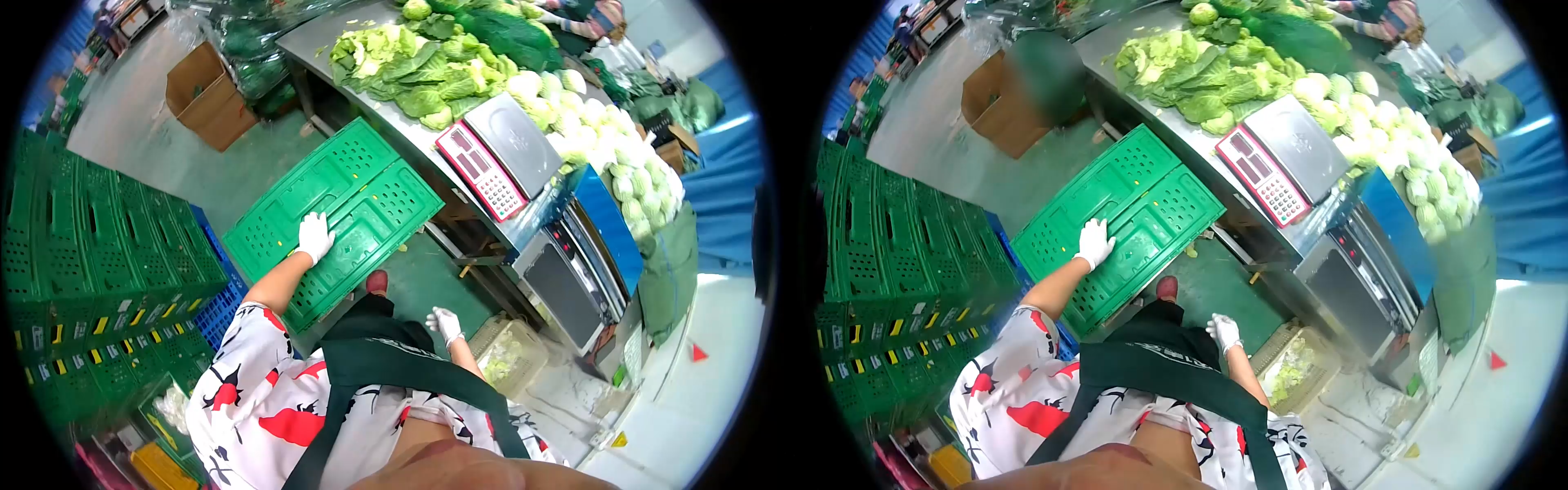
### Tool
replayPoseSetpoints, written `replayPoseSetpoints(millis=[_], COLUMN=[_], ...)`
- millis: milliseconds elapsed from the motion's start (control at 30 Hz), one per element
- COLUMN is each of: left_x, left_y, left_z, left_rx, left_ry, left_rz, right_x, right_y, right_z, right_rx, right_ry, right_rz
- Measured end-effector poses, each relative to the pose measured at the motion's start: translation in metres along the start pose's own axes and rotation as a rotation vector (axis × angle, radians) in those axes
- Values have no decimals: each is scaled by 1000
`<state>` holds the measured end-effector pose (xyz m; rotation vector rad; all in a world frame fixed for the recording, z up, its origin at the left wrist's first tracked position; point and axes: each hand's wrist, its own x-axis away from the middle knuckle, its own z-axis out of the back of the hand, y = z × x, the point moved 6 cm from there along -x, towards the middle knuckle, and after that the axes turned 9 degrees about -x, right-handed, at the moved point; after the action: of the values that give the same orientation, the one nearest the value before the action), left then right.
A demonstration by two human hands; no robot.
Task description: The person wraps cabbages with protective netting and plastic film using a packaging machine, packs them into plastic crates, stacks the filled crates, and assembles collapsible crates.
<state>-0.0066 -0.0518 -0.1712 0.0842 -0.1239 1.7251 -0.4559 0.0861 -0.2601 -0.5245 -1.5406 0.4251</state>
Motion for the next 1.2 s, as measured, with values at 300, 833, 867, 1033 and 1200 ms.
replayPoseSetpoints(millis=[300,833,867,1033,1200], left_x=[19,-32,-34,-41,-49], left_y=[2,-50,-51,-61,-102], left_z=[5,2,-4,19,122], left_rx=[184,232,226,204,41], left_ry=[36,-421,-380,-213,133], left_rz=[205,79,75,202,73], right_x=[-59,-57,-64,-68,-62], right_y=[-144,-217,-213,-193,-191], right_z=[-146,-368,-375,-360,-362], right_rx=[412,1249,1337,1384,1492], right_ry=[-402,-682,-694,-709,-650], right_rz=[151,901,875,1036,1256])
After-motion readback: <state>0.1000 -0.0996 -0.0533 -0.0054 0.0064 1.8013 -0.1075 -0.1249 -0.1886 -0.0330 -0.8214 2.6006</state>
